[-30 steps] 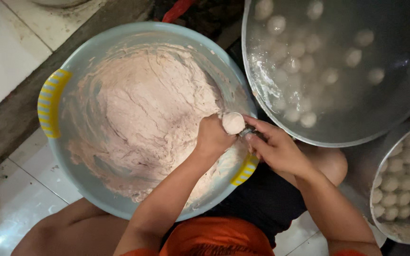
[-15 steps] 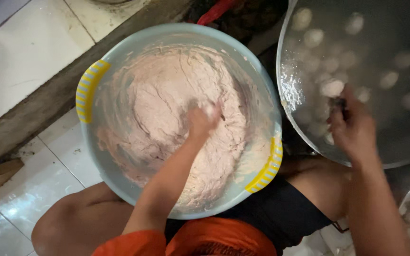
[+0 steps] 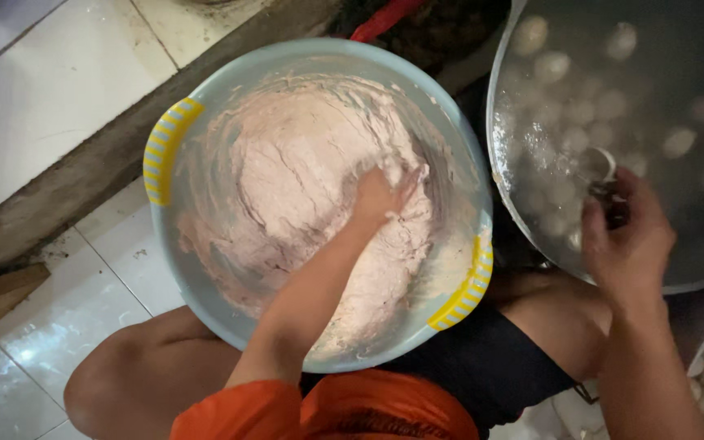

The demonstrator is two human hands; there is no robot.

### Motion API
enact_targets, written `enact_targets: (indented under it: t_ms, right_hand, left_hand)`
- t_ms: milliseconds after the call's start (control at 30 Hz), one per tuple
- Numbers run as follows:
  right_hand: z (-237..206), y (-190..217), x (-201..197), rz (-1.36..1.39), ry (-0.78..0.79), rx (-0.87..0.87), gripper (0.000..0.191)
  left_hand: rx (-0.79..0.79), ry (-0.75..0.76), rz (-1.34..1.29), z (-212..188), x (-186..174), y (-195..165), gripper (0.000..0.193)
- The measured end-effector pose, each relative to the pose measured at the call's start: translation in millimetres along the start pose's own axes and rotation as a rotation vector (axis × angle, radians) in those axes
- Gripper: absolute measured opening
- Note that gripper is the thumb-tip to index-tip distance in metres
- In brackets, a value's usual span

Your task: The person sits on the floor and repeatedly scoops meatball batter by hand from a large basin, presses the batter through a small scoop to form balls, and drops the formed balls into a large basin of hot water, where many finished balls accumulate.

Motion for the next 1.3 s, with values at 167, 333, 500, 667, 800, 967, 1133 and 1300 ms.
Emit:
enact_targets:
  t_ms: [167, 333, 500, 667, 800, 967, 1133, 1300]
  right_hand:
    - [-17, 26, 40, 0.491, 0.134, 0.295, 0.031]
    - [-38, 61, 65, 0.435, 0.378, 0.351, 0.043]
    - [-45, 97, 67, 0.352, 0.417, -0.026, 0.053]
    - [-51, 91, 76, 0.446, 0.52, -0.084, 0.053]
    - [-58, 66, 97, 0.723, 0.622, 0.463, 0.052]
    - [-42, 43, 84, 0.744, 0.552, 0.503, 0.05]
    - [11, -11, 41, 0.506, 0.139, 0.428, 0.049]
    - [48, -24, 32, 0.006, -0.023, -0.06, 0.065]
  left_hand:
    - [0.116, 0.162, -0.217, -59, -8, -37, 0.051]
    - [0.27, -0.073, -0.415, -91, -48, -71, 0.029]
    - [0.462, -0.164, -0.209, -104, -53, -85, 0.015]
    - [0.457, -0.037, -0.037, -104, -41, -85, 0.016]
    - [0.338, 0.049, 0.06, -104, -38, -73, 0.039]
    - [0.442, 0.116, 0.331, -105, -21, -43, 0.041]
    - [0.382, 0.206, 0.567, -121, -2, 24, 0.073]
    - [0.298, 0.337, 0.645, -118, 8, 44, 0.077]
Point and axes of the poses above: each hand's wrist, its own z-axis towards the middle knuckle, its own x-axis out of the palm, y = z × x, the point moved 6 cm from there along z, towards the middle knuckle, and after that the axes turned 14 degrees about z, right-handed, at the moved point
